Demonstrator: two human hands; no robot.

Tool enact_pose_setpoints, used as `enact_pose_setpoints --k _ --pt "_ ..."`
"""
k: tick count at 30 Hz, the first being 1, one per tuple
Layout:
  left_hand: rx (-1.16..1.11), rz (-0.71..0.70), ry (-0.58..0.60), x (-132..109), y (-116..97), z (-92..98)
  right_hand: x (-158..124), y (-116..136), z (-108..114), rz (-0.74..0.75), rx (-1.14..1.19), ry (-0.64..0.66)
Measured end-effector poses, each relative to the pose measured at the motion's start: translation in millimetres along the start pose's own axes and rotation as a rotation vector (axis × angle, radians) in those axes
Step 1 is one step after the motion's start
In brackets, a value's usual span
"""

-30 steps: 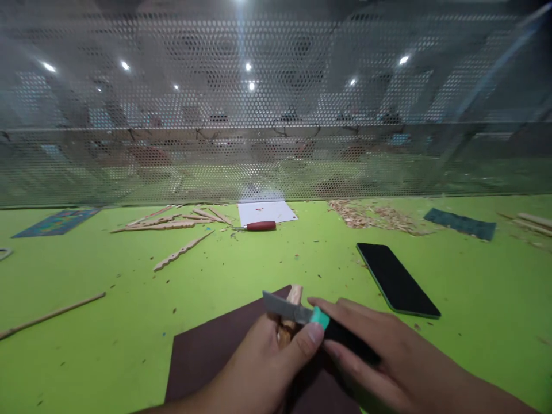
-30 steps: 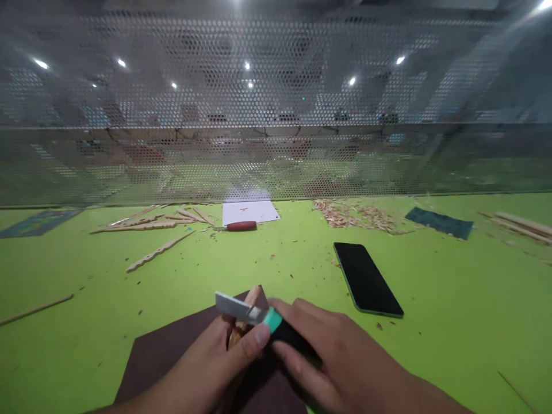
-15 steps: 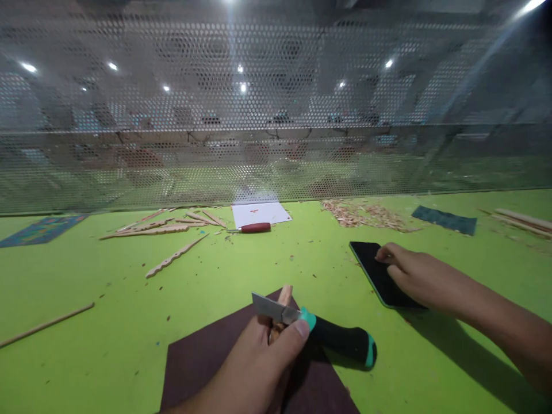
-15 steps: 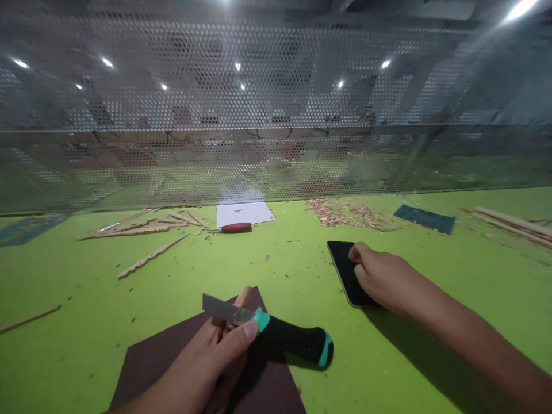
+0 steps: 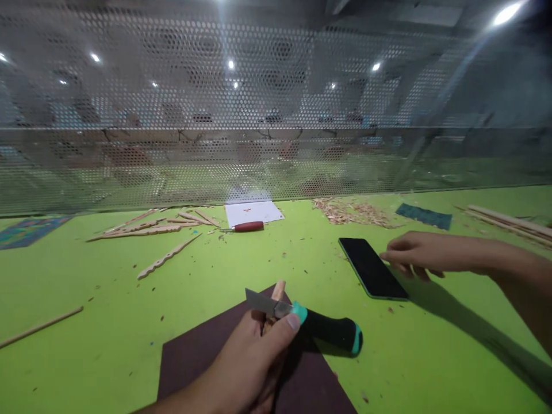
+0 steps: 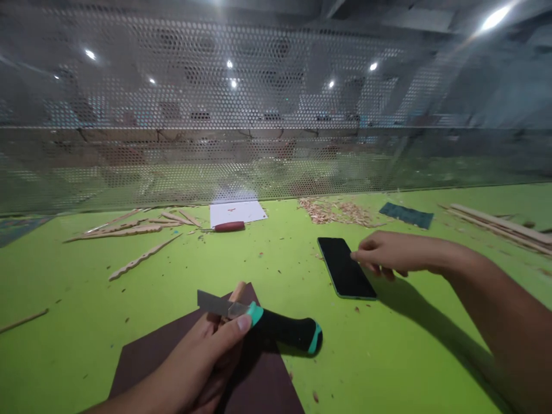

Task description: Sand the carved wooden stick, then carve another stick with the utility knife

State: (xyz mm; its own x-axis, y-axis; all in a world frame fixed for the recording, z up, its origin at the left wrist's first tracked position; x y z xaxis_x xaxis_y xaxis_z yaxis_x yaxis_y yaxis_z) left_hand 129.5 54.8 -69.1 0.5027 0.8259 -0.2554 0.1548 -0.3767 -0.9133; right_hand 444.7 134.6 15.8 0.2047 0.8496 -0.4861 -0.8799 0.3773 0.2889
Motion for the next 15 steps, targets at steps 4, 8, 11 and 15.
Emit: enact_pose_setpoints --k 4,8,11,15 --pt "-0.008 -0.015 0.039 1 -1 -2.4 1 -15 -11 -0.008 0.05 0.151" --pt "-0.001 -0.051 -0.011 6 4 1.3 4 -28 -25 -0.007 0.094 0.204" --pt "0.005 -0.037 -0.029 6 6 3.1 5 -32 -33 -0.015 0.089 0.237" --pt "0.011 -0.062 -0.028 5 3 2.9 2 -27 -32 -0.02 0.045 0.189"
Point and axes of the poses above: each hand's wrist, its own x-axis towards the middle knuckle, its own z-axis out of the back of the hand, y = z × x, the point moved 8 cm from there along x, towards the middle knuckle, and after that the axes turned 11 degrees about -z, right-handed, at the moved point
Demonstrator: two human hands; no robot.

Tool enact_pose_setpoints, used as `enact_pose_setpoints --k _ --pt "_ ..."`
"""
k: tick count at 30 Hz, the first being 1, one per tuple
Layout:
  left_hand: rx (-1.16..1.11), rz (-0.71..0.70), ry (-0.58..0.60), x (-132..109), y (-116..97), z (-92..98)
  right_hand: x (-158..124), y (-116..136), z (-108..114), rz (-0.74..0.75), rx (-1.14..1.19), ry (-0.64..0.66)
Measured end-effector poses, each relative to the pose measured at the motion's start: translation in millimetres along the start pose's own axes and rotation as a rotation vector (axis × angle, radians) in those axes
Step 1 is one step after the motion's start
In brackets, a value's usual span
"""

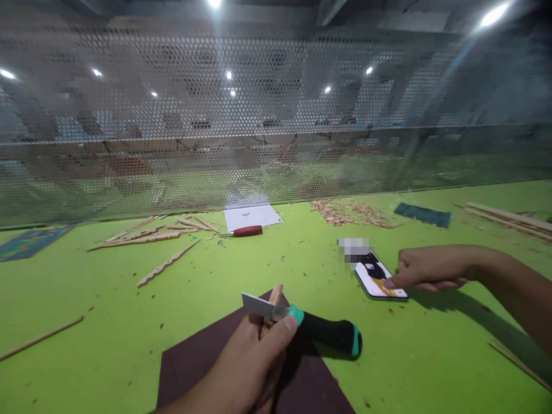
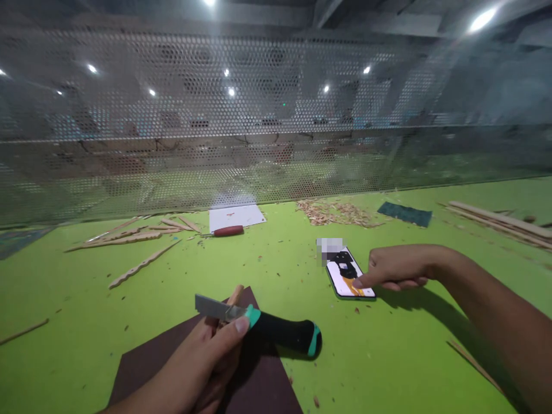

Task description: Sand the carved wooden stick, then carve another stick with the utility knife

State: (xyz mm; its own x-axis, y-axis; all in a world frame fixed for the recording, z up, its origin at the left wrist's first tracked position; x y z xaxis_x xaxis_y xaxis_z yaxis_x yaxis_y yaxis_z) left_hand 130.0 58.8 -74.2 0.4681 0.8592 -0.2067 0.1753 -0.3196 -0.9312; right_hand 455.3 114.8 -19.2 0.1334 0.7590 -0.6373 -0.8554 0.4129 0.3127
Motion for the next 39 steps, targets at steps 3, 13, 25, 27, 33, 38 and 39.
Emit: enact_pose_setpoints --k 3,13,25,27,33,38,39 --pt "0.001 -0.041 -0.003 1 -2 0.0 -2 5 -2 -0.013 -0.005 0.029" --pt "0.003 -0.036 -0.035 2 4 4.5 -1 6 -7 -0.004 -0.034 0.09" --pt "0.002 0.036 0.041 -4 -7 -1.1 -44 117 -40 0.567 0.078 -0.283" --pt "-0.036 -0.022 0.043 -3 -13 -3.1 -66 141 -72 0.729 0.004 -0.288" --pt "-0.075 -0.127 -0.022 -3 -23 -3.2 -85 154 -116 0.831 -0.042 -0.212" --pt "-0.018 -0.017 0.033 -6 -18 -7.3 -86 154 -110 0.889 -0.076 -0.277" --pt "-0.023 -0.013 0.037 -6 -18 -7.7 -85 154 -107 0.887 -0.08 -0.286"
Point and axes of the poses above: each hand's wrist, its own x-axis towards the middle knuckle, its own z-axis out of the back of the hand, y = z × x, the point moved 8 cm from there along x, towards the middle knuckle, and after that the axes turned 11 degrees about -z, right-handed, at the moved point
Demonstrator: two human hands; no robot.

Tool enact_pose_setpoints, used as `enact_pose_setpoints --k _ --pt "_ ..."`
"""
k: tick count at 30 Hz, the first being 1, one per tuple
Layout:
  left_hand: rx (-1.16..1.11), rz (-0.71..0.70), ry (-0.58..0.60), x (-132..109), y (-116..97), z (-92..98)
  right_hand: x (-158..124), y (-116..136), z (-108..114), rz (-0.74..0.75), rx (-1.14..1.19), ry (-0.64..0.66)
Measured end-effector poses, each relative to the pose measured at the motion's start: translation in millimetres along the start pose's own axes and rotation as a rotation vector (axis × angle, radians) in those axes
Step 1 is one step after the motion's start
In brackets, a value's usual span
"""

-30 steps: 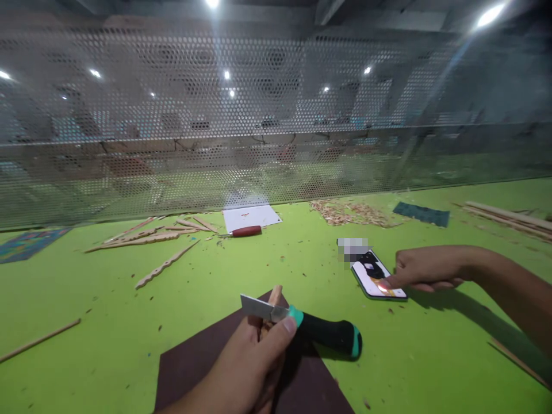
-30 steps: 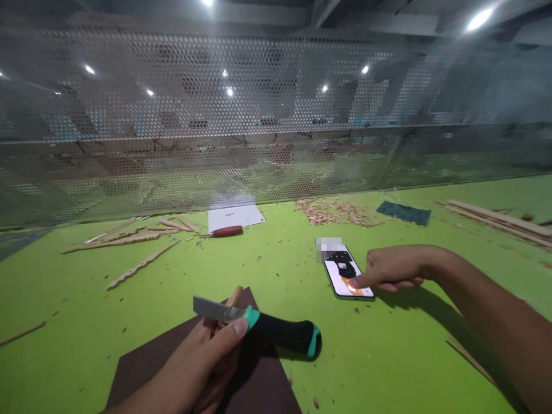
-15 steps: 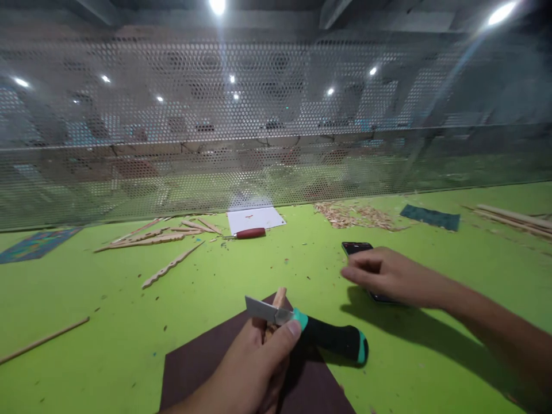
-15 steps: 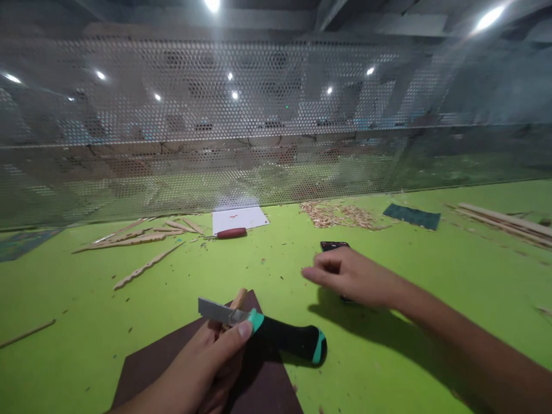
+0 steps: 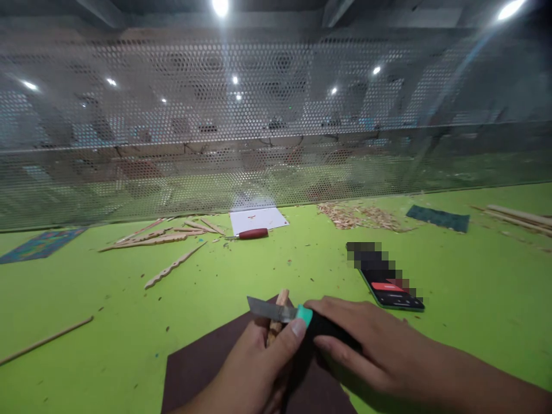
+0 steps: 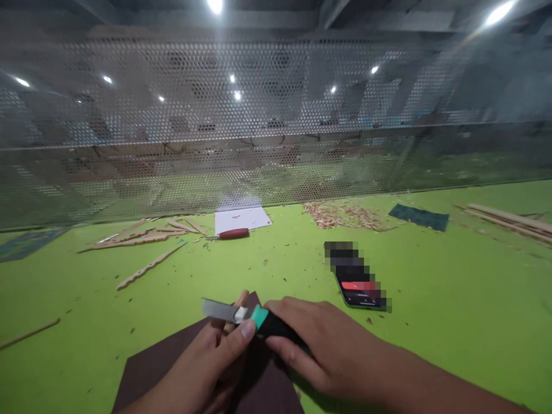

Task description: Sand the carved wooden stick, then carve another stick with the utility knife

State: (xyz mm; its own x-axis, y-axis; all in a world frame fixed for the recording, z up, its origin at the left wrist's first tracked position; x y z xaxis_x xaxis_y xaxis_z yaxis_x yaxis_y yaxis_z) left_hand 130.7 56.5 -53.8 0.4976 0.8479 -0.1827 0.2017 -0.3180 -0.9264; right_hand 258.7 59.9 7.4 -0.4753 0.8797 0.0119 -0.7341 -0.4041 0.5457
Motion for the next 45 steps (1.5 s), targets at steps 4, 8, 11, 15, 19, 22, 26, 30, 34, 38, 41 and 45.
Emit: enact_pose_setpoints --k 4,8,11,15,19,22,26,30,34,38,41,45 --pt "-0.011 -0.02 0.014 2 -2 -1.4 1 -7 9 -0.008 -0.044 -0.053" --pt "-0.028 -0.114 0.004 5 -7 -1.8 -2 -8 6 -0.009 -0.029 -0.01" --pt "-0.06 -0.199 -0.02 6 -8 0.3 -5 -4 1 -0.003 0.003 0.03" --pt "-0.042 -0.21 0.012 6 -4 -0.8 -5 -2 1 -0.019 0.011 0.054" --pt "-0.045 -0.227 0.043 7 -3 -1.9 -4 -2 2 -0.018 0.015 0.071" --pt "-0.095 -0.253 0.073 8 -2 -2.7 -4 -3 1 -0.023 0.026 0.079" --pt "-0.202 -0.222 0.106 9 4 -4.0 -5 -3 0 -0.021 0.034 0.088" --pt "-0.28 -0.225 0.146 10 1 -9.2 -3 -7 2 -0.042 0.022 0.041" --pt "-0.275 -0.281 0.224 10 -14 -19.8 0 -13 8 -0.066 -0.008 -0.03" --pt "-0.271 -0.308 0.231 10 -20 -21.6 0 -15 12 -0.072 -0.03 -0.064" --pt "-0.263 -0.269 0.174 10 -10 -14.2 -2 -12 6 -0.041 -0.012 0.005" --pt "-0.243 -0.186 0.079 10 4 -3.8 -6 -8 0 -0.014 0.025 0.072"
Point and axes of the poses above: each hand's wrist, its own x-axis towards the middle knuckle, its own z-axis out of the back of the hand, y = z × x, the point moved 8 cm from there along x, towards the middle knuckle, and after that the axes turned 11 degrees about -z, right-handed, at the moved point
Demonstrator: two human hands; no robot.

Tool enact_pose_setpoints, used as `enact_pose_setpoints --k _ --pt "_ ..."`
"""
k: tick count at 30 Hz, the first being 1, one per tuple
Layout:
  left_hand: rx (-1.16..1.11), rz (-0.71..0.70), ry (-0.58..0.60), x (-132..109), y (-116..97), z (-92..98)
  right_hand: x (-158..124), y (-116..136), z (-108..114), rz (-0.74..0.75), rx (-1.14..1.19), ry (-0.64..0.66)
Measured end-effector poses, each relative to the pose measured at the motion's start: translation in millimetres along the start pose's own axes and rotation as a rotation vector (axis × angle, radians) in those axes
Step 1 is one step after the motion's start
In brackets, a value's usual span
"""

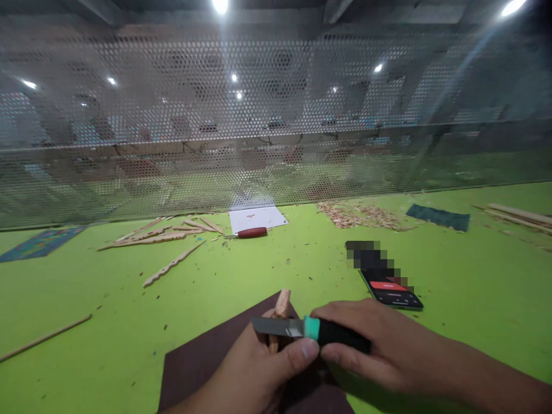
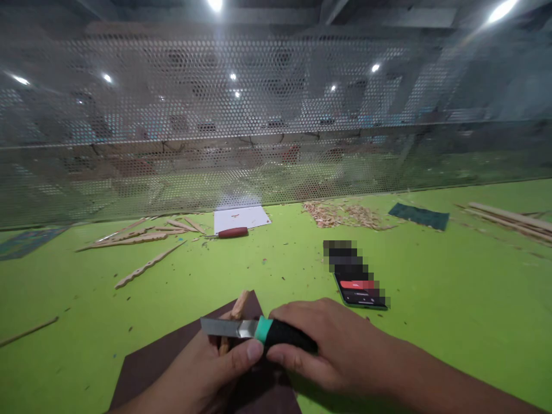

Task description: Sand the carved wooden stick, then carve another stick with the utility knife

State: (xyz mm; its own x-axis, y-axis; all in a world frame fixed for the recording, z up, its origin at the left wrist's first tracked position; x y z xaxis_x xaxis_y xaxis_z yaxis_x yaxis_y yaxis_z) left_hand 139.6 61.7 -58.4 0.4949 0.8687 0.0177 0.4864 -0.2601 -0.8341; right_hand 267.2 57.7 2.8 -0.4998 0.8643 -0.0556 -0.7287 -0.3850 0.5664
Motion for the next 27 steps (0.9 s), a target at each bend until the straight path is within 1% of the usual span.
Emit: enact_pose_setpoints --k 4,8,12,15,17,20,22,27 --pt "0.018 -0.016 0.0 0 0 -1.0 0 0 1 -0.018 -0.052 -0.018" --pt "0.029 -0.042 0.011 1 -2 -0.3 0 3 1 -0.006 -0.094 -0.038" --pt "0.124 -0.067 0.007 2 -6 3.0 0 2 1 -0.007 -0.151 -0.098" --pt "0.128 -0.113 0.07 3 -11 -5.4 1 -4 7 -0.019 -0.138 -0.188" --pt "0.062 -0.131 0.117 3 -13 -13.6 1 -8 13 -0.015 -0.135 -0.255" --pt "-0.03 -0.126 0.136 4 -14 -20.9 1 -12 21 -0.022 -0.139 -0.308" --pt "-0.043 -0.124 0.132 4 -15 -21.7 2 -11 22 -0.022 -0.146 -0.279" --pt "0.03 -0.094 0.117 4 -12 -15.3 3 -6 14 -0.027 -0.121 -0.118"
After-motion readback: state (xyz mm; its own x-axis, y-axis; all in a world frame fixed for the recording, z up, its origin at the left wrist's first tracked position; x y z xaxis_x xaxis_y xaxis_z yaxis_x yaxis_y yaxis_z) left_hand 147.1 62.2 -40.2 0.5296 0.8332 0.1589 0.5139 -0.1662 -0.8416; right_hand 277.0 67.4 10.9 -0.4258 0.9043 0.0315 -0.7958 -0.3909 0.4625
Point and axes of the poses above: each hand's wrist, its own x-axis towards the middle knuckle, its own z-axis out of the back of the hand, y = z × x, the point moved 8 cm from there along x, towards the middle knuckle, and after that the axes turned 11 degrees about -z, right-handed, at the moved point
